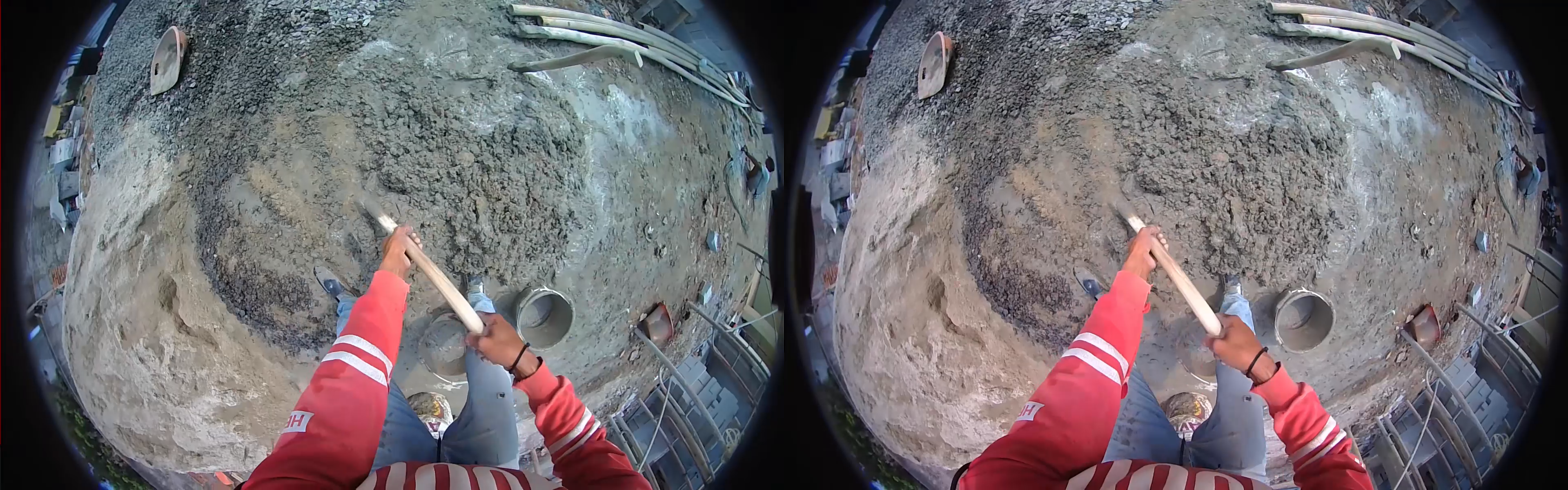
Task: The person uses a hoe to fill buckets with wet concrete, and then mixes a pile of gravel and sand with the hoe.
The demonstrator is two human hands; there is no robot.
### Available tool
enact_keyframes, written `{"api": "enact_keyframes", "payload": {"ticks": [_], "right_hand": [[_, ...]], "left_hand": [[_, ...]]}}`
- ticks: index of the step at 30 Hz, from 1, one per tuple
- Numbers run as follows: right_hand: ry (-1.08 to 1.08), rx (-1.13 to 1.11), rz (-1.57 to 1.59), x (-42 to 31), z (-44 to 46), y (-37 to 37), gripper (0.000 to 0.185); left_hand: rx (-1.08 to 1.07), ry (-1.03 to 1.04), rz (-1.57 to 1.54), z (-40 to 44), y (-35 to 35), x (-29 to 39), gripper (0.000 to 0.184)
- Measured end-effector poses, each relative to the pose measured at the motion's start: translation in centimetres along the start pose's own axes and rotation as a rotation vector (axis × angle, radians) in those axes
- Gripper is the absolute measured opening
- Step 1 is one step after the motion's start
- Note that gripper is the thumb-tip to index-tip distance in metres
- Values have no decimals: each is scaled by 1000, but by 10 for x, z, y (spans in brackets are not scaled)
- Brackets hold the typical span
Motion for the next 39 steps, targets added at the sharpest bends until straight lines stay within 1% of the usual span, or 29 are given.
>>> {"api": "enact_keyframes", "payload": {"ticks": [1,2,3,6,7,8,10,13,14,15,16,17,18,19,20,22,23,26,28,29,30,31,32,34,35,36,37,38,39], "right_hand": [[-15,23,-150,5,-32,-31,25],[-232,143,-386,19,-57,-61,24],[-271,158,-537,49,-78,-88,30],[-106,257,-961,148,-115,-164,45],[-61,294,-1063,168,-119,-179,43],[-20,340,-1038,196,-118,-192,40],[-41,469,-1015,219,-113,-202,32],[-179,588,-924,212,-78,-184,32],[-264,656,-944,199,-63,-172,32],[-484,708,-906,165,-44,-151,35],[-508,709,-821,116,-25,-123,35],[-521,713,-739,69,-6,-95,35],[-660,727,-650,56,26,-82,27],[-714,769,-663,-8,33,-37,20],[-888,760,-558,-56,47,2,18],[-1101,608,-156,-189,57,115,17],[-1195,510,-60,-241,67,164,16],[-1264,206,89,-326,107,307,15],[-1148,-14,106,-318,155,395,15],[-1202,118,-180,-322,161,444,15],[-968,23,-47,-293,207,486,16],[-1005,-4,-160,-263,218,532,15],[-812,-144,45,-213,242,569,15],[-398,-264,291,-80,274,619,20],[-282,-285,206,6,301,626,23],[-288,-287,207,14,283,626,23],[-291,-202,-398,23,260,624,32],[-272,-99,-1008,33,242,614,49],[-284,-93,-1007,35,240,607,49]], "left_hand": [[-10,-11,-148,-10,14,-12,5],[-24,-17,-297,-17,30,-22,4],[-98,-62,-398,-11,43,-52,5],[-68,-155,-464,-84,110,-124,13],[-103,-165,-468,-85,122,-150,12],[-118,-180,-496,-94,132,-168,13],[-199,-10,-460,-119,145,-167,15],[-189,216,-251,-149,139,-99,21],[-174,296,-195,-169,134,-49,22],[-155,419,-136,-192,125,7,23],[-138,531,-75,-216,113,61,24],[-174,695,-54,-245,98,116,23],[-188,1012,-32,-271,82,169,23],[-205,1200,-166,-306,61,218,23],[-113,1326,-39,-335,38,260,36],[322,1856,-74,-383,-17,323,64],[350,1856,-98,-379,-55,349,64],[755,1963,-16,-376,-158,405,60],[422,1674,185,-340,-263,407,74],[526,1596,217,-315,-316,400,65],[620,1509,248,-284,-365,389,56],[540,1361,251,-246,-413,379,53],[607,1229,367,-209,-455,353,52],[743,781,383,-116,-535,257,54],[720,599,373,-81,-566,205,55],[756,482,372,-37,-592,154,51],[725,329,367,-30,-601,123,49],[704,272,323,-32,-599,102,49],[688,233,284,-31,-598,98,49]]}}
Point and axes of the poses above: each hand's wrist, its own z-axis towards the middle knuckle, its own y-axis out of the palm, x = y × z, the point moved 6 cm from there along z, towards the middle knuckle, and after that the axes turned 4 degrees about -z, right-handed, at the moved point
